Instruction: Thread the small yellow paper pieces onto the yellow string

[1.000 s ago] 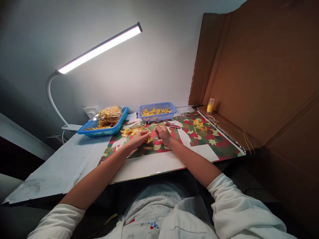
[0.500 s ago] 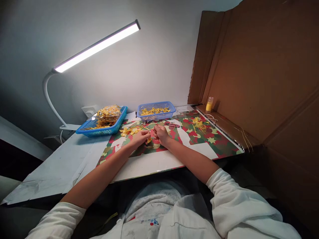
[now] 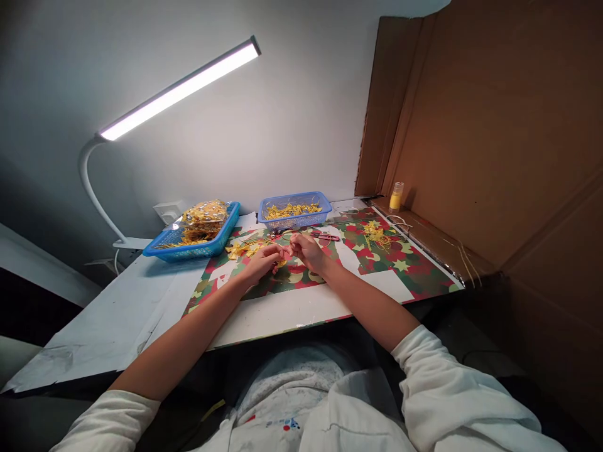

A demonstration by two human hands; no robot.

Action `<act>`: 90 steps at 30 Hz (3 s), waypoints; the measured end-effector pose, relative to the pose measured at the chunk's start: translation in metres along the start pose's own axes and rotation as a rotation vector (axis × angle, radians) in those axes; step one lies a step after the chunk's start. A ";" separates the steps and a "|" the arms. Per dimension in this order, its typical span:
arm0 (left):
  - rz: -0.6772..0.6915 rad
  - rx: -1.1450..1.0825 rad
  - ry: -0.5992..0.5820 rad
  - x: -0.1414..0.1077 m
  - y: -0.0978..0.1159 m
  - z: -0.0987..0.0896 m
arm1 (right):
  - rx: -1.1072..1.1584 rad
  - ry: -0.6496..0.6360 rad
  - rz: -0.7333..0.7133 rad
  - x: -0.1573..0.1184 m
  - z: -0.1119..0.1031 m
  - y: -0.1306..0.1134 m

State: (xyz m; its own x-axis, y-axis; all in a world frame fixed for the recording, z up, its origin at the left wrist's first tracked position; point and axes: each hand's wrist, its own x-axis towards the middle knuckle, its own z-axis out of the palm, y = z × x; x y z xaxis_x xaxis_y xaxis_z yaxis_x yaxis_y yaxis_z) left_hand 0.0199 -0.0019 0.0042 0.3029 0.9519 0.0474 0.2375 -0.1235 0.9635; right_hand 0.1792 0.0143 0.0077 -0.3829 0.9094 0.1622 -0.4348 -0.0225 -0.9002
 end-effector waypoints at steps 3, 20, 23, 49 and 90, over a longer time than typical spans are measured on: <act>0.012 0.118 0.042 0.001 -0.005 -0.002 | 0.017 0.017 -0.008 -0.002 0.003 0.000; 0.545 0.934 -0.025 -0.003 -0.013 0.004 | -0.354 0.354 -0.212 -0.007 0.015 0.014; 0.518 1.004 -0.043 -0.004 -0.014 0.005 | -0.397 0.406 -0.211 -0.003 0.014 0.018; 0.144 0.491 -0.014 -0.002 -0.001 -0.007 | -0.232 -0.014 -0.093 0.006 0.001 0.002; -0.191 -0.144 -0.378 -0.006 0.005 -0.001 | 0.086 -0.105 0.077 0.005 -0.001 -0.017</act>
State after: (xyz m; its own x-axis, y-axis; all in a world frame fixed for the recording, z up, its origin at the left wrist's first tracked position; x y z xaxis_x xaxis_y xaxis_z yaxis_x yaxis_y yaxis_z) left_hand 0.0181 -0.0074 0.0092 0.5882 0.7813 -0.2089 0.1988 0.1107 0.9738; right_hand 0.1852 0.0196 0.0235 -0.4989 0.8554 0.1392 -0.4676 -0.1305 -0.8743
